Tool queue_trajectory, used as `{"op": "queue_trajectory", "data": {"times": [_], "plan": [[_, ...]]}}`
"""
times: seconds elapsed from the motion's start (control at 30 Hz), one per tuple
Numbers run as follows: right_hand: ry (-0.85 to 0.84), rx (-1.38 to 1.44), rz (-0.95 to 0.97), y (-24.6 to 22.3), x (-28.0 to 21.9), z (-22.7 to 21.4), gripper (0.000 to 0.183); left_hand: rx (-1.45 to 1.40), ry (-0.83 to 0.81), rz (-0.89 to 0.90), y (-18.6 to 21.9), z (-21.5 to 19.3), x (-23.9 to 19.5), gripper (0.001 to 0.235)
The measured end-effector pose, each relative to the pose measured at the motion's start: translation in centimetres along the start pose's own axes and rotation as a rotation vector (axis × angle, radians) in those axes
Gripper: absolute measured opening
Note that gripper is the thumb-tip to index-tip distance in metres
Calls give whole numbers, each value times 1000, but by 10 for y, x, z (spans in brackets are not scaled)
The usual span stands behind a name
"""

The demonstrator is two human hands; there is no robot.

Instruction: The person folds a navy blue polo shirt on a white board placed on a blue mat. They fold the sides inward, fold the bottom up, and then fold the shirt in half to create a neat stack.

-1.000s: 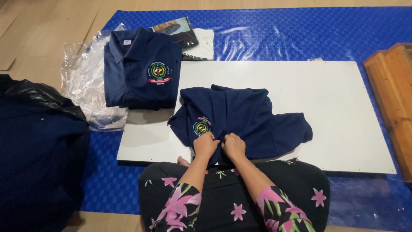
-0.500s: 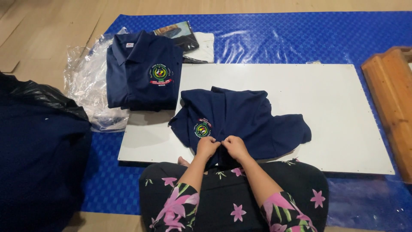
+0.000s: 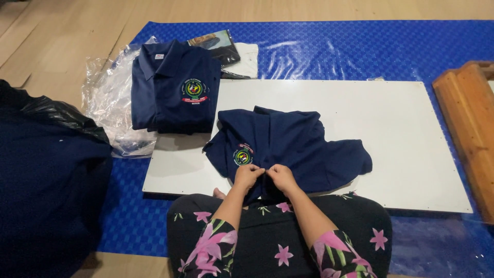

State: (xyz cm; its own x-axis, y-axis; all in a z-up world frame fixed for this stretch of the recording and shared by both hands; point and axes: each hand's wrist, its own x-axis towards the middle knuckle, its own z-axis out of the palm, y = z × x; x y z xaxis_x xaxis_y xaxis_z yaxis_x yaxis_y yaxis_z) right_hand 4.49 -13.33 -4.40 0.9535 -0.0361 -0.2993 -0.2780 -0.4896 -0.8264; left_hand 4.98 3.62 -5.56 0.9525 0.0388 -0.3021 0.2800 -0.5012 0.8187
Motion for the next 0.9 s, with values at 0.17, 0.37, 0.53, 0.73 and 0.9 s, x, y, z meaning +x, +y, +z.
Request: {"op": "queue_trajectory", "data": {"times": [0.17,0.37,0.53,0.73,0.9], "plan": [[-25,139,76,25,16,14,21,-5,12,-48,-8,3,8,40],[-32,192,121,16,10,12,18,18,-29,-38,-28,17,25,40],[-52,216,155,22,15,16,17,-41,-34,-48,-31,18,28,38],[-72,340,199,25,20,23,14,107,-19,62,-23,17,22,33],[-77,424,197,36,26,27,14,164,118,245,-7,14,9,23]]}}
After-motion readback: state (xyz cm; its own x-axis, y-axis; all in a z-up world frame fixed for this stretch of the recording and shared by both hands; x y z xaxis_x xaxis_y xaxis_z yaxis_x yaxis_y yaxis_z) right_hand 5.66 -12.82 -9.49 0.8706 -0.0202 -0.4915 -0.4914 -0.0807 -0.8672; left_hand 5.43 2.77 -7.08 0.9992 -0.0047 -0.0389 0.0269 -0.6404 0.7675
